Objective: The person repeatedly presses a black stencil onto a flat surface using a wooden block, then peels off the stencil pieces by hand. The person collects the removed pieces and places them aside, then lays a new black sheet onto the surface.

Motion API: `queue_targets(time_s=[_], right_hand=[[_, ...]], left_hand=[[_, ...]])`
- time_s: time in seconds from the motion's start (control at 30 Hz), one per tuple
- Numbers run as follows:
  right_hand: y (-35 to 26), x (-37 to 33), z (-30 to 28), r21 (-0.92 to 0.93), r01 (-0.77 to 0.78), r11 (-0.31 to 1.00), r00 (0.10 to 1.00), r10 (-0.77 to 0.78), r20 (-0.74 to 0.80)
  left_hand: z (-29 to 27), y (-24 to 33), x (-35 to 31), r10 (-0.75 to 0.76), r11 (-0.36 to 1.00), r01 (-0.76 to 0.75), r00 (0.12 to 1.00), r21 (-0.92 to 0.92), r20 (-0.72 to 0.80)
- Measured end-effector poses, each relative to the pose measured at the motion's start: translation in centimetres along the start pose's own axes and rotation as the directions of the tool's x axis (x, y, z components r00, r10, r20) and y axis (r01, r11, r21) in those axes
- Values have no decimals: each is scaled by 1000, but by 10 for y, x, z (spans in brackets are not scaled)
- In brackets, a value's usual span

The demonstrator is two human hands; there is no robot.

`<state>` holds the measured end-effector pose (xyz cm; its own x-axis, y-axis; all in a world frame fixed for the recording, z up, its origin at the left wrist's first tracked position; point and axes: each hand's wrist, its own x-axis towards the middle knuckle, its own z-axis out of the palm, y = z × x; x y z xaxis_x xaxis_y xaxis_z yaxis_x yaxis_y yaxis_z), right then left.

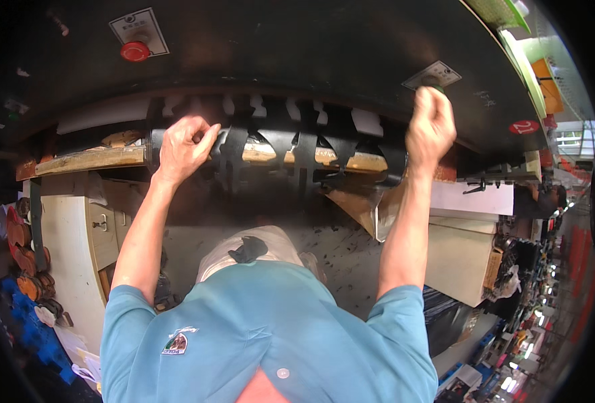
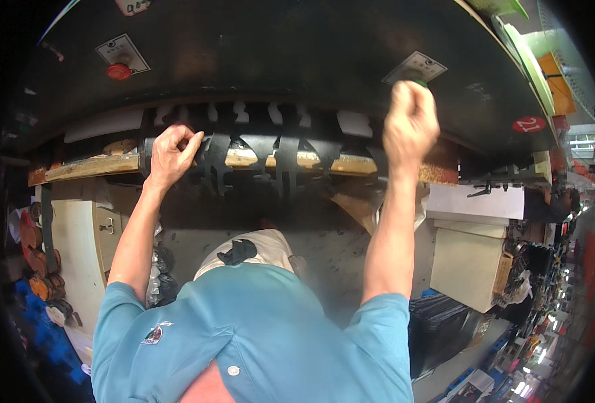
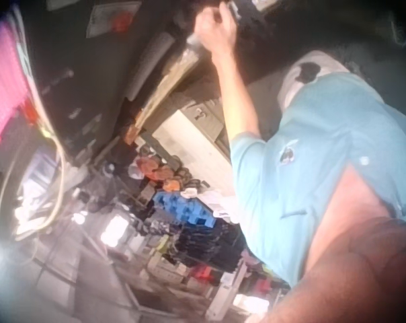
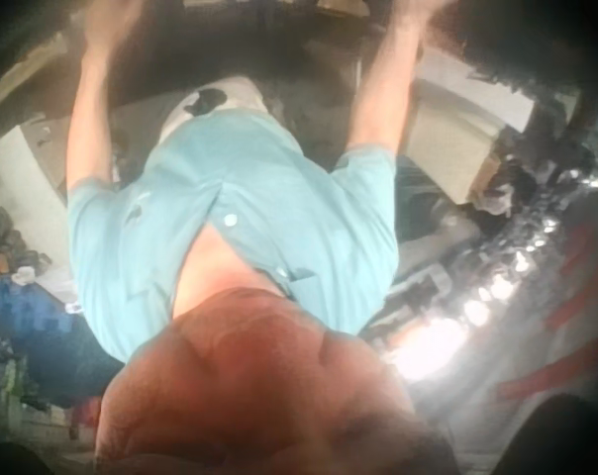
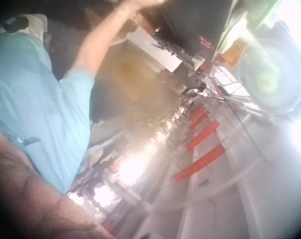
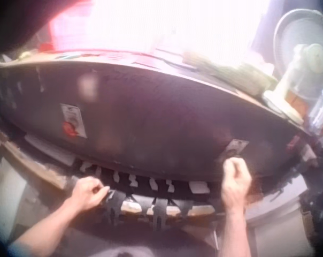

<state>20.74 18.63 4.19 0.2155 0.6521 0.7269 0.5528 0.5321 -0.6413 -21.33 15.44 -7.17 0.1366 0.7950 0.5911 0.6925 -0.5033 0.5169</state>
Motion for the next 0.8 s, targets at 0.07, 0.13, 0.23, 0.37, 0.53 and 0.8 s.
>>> queue_targets(time_s=[0.07, 0.13, 0.23, 0.37, 0.53, 0.8], right_hand=[[5, -1, 1, -263, 135, 955, 991, -132, 31], [15, -18, -5, -49, -32, 998, 997, 35, 76], [34, -70, -3, -85, -245, 966, 967, 250, 57], [63, -121, 35, -505, 329, 798, 943, -254, 212], [73, -122, 38, -448, 202, 871, 972, -122, 202], [62, -124, 30, -348, 136, 928, 975, -62, 216]], left_hand=[[2, -4, -1, 125, 990, -120, 990, 78, -62], [2, -9, -2, 216, 964, -203, 974, 171, -62], [-3, -11, 2, 125, 956, -139, 990, 258, 70], [2, 13, 7, 65, 995, -60, 996, 83, -62], [35, 56, -2, -51, 999, 48, 992, -23, -116], [52, 53, -4, 109, 954, -40, 969, 296, -220]])
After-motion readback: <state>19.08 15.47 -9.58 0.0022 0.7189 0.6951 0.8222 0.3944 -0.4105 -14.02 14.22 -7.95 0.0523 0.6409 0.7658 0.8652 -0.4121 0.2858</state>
